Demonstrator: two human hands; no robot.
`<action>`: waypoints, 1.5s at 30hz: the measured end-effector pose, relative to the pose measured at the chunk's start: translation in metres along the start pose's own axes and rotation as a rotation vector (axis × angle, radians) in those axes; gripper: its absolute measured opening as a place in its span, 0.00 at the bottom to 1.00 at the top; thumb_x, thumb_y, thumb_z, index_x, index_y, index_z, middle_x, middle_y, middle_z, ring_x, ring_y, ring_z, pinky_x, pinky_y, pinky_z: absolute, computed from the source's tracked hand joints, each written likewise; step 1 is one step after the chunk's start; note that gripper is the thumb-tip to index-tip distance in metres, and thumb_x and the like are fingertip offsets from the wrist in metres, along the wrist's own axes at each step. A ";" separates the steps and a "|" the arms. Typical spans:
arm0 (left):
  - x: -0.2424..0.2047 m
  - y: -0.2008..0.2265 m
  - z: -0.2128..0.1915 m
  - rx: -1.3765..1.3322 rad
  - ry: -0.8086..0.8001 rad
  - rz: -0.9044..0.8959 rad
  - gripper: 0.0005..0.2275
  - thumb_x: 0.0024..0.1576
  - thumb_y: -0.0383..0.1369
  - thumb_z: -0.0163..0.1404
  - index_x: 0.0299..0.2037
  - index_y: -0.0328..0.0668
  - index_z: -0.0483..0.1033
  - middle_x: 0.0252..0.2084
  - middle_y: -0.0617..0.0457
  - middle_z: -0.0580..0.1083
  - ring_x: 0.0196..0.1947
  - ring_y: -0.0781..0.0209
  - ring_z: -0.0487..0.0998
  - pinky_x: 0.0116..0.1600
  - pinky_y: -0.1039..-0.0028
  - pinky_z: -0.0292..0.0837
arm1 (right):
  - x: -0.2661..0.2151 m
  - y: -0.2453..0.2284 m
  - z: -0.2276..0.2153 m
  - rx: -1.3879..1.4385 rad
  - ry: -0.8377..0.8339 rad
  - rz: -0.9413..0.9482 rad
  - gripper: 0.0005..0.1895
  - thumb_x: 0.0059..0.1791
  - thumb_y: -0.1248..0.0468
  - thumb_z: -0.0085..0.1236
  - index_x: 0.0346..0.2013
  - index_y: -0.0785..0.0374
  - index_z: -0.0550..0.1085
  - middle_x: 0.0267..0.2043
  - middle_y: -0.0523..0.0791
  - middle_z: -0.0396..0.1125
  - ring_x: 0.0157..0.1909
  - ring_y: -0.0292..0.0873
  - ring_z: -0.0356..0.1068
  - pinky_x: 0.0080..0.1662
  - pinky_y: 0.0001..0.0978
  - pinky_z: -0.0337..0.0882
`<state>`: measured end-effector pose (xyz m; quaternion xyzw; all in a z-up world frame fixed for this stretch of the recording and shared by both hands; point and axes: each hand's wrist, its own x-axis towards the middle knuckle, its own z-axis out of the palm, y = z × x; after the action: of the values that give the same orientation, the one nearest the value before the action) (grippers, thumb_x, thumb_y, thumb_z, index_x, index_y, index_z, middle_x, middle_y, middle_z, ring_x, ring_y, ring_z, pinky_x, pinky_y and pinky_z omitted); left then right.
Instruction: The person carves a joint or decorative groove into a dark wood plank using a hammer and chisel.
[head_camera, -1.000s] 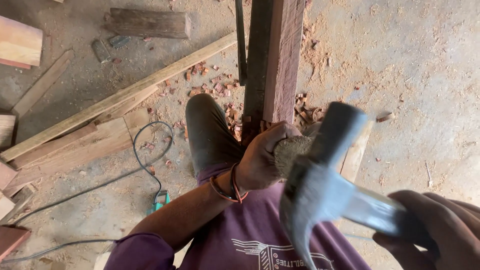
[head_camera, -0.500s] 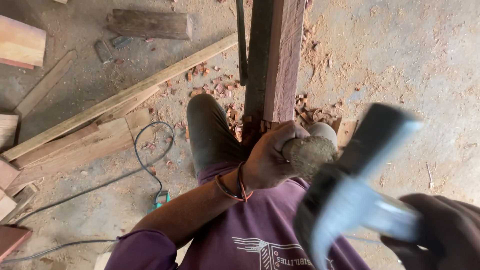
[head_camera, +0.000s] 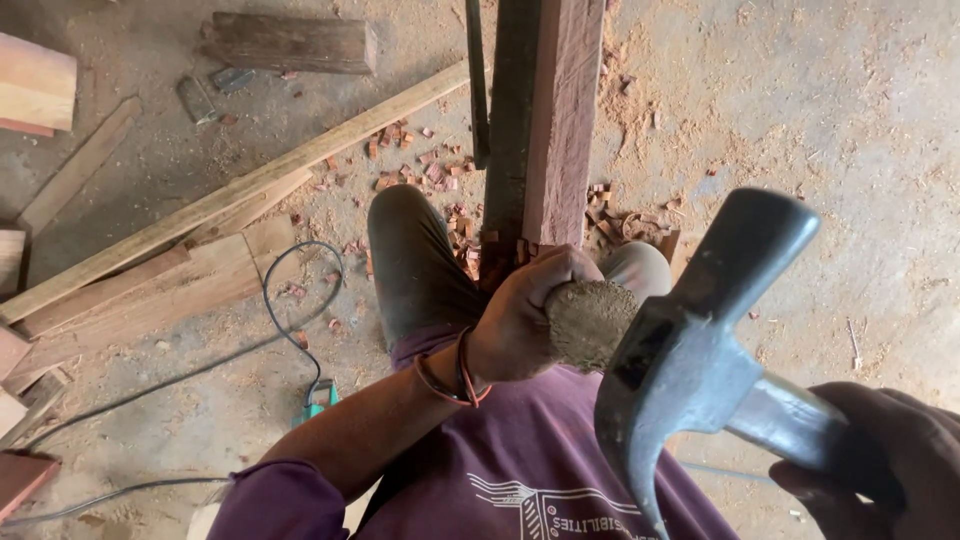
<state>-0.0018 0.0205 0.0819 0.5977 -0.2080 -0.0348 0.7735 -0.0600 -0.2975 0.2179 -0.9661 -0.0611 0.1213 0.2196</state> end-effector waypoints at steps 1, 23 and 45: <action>0.001 0.001 -0.001 0.003 0.005 0.000 0.15 0.56 0.23 0.64 0.47 0.42 0.71 0.44 0.58 0.72 0.44 0.70 0.75 0.52 0.79 0.72 | 0.004 -0.001 0.000 0.001 -0.002 -0.005 0.34 0.32 0.57 0.74 0.50 0.64 0.74 0.34 0.48 0.76 0.37 0.45 0.81 0.41 0.37 0.79; 0.002 -0.003 0.008 0.010 0.026 -0.028 0.13 0.56 0.25 0.64 0.47 0.40 0.72 0.43 0.56 0.71 0.45 0.65 0.73 0.54 0.75 0.70 | 0.016 -0.050 -0.010 -0.102 -0.011 -0.150 0.26 0.36 0.57 0.71 0.45 0.64 0.77 0.31 0.47 0.76 0.35 0.44 0.80 0.41 0.37 0.77; -0.013 -0.034 0.002 -0.033 0.090 0.028 0.13 0.58 0.25 0.63 0.47 0.44 0.72 0.42 0.58 0.71 0.43 0.68 0.72 0.51 0.77 0.70 | 0.034 -0.035 0.004 -0.294 -0.218 -0.299 0.27 0.40 0.50 0.72 0.45 0.63 0.77 0.35 0.46 0.79 0.33 0.43 0.80 0.37 0.37 0.79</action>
<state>-0.0074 0.0129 0.0469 0.5829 -0.1808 -0.0003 0.7922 -0.0310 -0.2590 0.2223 -0.9491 -0.2439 0.1806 0.0840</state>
